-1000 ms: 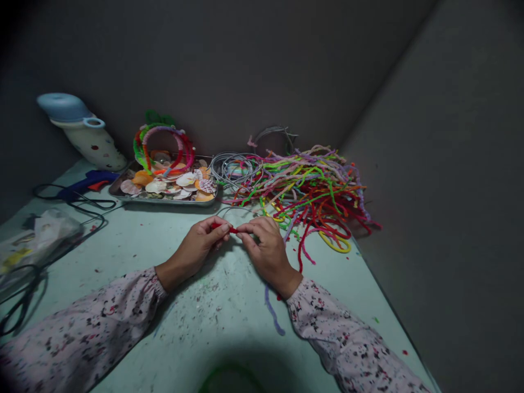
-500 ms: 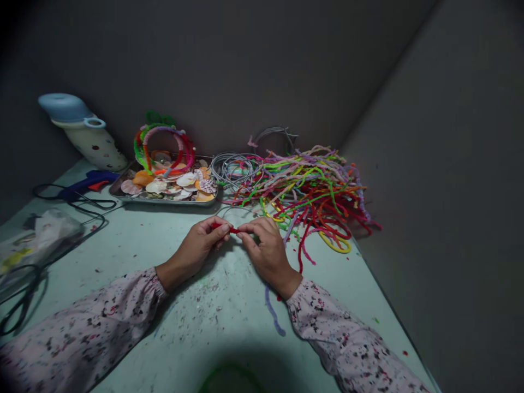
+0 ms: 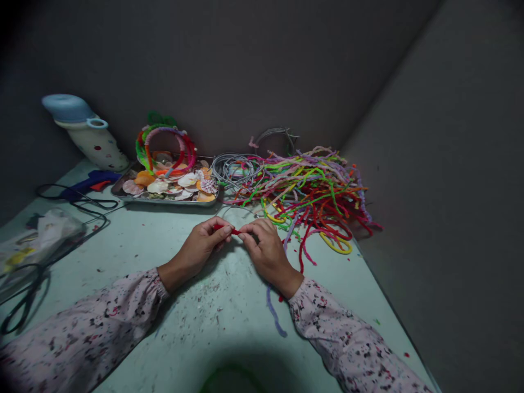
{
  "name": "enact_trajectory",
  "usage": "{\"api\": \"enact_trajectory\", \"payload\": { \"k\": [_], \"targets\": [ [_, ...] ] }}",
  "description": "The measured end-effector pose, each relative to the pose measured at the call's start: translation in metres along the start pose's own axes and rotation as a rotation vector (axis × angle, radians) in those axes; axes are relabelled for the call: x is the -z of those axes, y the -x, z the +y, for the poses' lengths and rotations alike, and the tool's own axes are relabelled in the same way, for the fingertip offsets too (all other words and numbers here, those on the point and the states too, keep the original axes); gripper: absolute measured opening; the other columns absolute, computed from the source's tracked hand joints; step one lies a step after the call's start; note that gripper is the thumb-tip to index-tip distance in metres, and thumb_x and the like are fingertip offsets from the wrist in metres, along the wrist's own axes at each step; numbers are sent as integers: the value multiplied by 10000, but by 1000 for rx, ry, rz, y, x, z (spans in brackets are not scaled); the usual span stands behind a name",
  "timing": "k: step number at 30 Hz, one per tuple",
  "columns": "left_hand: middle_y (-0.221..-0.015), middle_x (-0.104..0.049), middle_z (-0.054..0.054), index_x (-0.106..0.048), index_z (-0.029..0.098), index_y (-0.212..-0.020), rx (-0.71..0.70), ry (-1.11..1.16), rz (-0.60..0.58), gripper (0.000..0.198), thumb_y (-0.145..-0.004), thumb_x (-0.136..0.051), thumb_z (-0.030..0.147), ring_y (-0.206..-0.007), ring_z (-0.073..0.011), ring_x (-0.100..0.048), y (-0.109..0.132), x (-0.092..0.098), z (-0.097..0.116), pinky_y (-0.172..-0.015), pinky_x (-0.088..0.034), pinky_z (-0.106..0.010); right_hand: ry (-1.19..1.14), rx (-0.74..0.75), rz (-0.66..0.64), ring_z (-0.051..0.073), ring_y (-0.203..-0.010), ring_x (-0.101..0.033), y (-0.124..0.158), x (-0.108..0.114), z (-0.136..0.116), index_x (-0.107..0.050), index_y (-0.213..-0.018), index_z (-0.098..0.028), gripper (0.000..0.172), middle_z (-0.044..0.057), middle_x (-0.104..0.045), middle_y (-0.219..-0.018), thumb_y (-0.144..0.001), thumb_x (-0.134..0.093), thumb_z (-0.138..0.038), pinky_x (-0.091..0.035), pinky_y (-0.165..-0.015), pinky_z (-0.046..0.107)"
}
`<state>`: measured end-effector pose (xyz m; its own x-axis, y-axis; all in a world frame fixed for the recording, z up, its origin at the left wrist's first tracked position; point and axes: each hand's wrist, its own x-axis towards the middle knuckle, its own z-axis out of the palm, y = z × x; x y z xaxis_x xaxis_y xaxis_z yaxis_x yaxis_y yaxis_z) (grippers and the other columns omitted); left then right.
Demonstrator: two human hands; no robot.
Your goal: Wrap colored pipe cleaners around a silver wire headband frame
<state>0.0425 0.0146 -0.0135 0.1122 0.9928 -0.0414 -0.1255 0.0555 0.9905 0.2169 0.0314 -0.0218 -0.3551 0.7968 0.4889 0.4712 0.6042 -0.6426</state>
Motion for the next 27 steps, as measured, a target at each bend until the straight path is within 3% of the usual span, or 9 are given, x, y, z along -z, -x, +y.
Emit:
{"api": "enact_trajectory", "payload": {
  "k": [7, 16, 27],
  "targets": [
    [-646, -569, 24, -609, 153, -800, -7, 8, 18, 218, -804, -653, 366, -521, -75, -415, 0, 0, 0, -506, -301, -217, 16, -15, 66, 209, -897, -568, 1, -1, -1, -642, -898, -231, 39, 32, -640, -875, -871, -618, -246, -438, -841, 388],
    [-637, -566, 24, -613, 151, -798, -13, 9, 12, 210, -802, -657, 356, -525, -76, -419, 1, -1, 0, -509, -300, -217, -26, -28, -14, 196, -859, -552, 0, 0, -1, -605, -846, -214, 64, 29, -608, -846, -896, -564, -216, -436, -809, 367],
    [-644, -575, 23, -616, 154, -800, -5, 6, 16, 209, -801, -658, 359, -522, -75, -420, 0, -1, -1, -506, -301, -217, -37, -42, 28, 202, -851, -558, 0, 0, -4, -611, -833, -218, 62, 31, -617, -836, -882, -574, -223, -440, -801, 370]
  ]
}}
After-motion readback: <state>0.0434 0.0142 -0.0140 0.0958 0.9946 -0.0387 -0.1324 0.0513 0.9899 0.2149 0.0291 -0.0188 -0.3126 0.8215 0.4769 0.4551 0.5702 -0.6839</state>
